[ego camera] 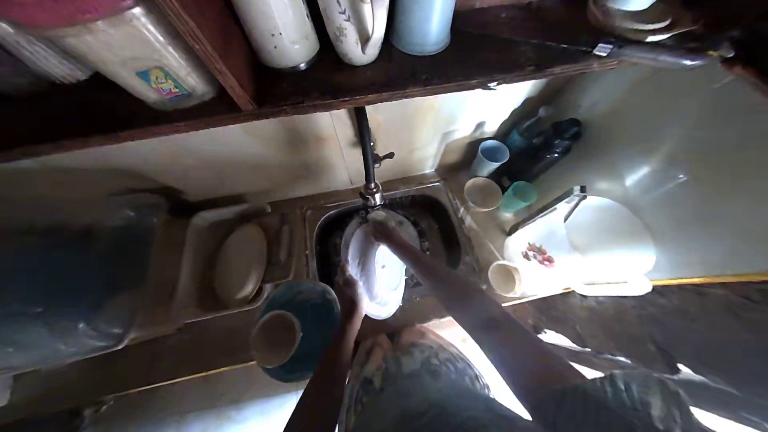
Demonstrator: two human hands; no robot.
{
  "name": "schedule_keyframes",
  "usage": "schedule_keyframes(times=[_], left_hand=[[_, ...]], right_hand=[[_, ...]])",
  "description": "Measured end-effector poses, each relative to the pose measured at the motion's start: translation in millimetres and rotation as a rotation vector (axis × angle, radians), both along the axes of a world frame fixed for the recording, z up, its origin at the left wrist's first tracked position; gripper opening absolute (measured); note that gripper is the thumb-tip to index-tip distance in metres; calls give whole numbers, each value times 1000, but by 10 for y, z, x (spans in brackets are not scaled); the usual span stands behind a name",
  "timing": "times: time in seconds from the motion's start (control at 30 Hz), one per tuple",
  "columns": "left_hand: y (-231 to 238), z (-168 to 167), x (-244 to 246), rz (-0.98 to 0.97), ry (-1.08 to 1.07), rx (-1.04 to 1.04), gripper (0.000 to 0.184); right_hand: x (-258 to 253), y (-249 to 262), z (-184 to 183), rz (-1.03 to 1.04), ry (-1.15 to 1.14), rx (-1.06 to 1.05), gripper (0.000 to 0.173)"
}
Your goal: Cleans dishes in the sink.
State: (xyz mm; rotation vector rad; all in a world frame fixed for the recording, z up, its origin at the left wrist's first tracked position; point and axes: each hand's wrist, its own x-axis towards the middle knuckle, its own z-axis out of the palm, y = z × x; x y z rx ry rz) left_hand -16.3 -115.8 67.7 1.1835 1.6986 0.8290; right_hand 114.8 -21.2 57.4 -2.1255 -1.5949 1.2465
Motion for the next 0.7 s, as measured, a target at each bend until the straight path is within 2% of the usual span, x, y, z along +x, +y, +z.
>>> schedule_keyframes(times=[0.03, 0.1, 0.13, 0.2, 0.27, 0.37, 0.43, 0.5, 0.6, 0.63, 0.7], left_hand=[[-1, -30, -12, -4, -18, 12, 44], [128, -137, -59, 50, -68, 34, 45], [224, -157, -97, 86, -94, 10, 46], [380, -39, -172, 198, -164, -35, 48], [410, 51, -221, 270, -222, -38, 52], [283, 160, -139, 234, -197, -90, 55], [248, 104, -63, 216, -173, -121, 56], [320, 40, -56, 226, -218, -119, 54], [398, -88, -201, 266, -336, -49, 45], [410, -109, -297, 278, -388, -36, 44], [445, -73, -378, 339, -443, -51, 48]], right_hand=[[-51, -1, -35, -35, -19, 30, 47], [-366, -261, -82, -32, -56, 216, 57], [-534, -467, -136, 21, -26, 372, 61], [-668, -747, -217, 165, 66, 602, 55], [-552, -693, -366, 157, 106, 585, 53], [-143, -237, -232, -50, 48, 210, 44], [-66, -14, -264, -127, -13, 128, 36], [-277, -129, -148, -1, -65, 253, 41], [-572, -645, -157, 349, -28, 629, 44], [-525, -738, -217, 443, -28, 664, 47], [-286, -679, -374, 415, 39, 554, 50]])
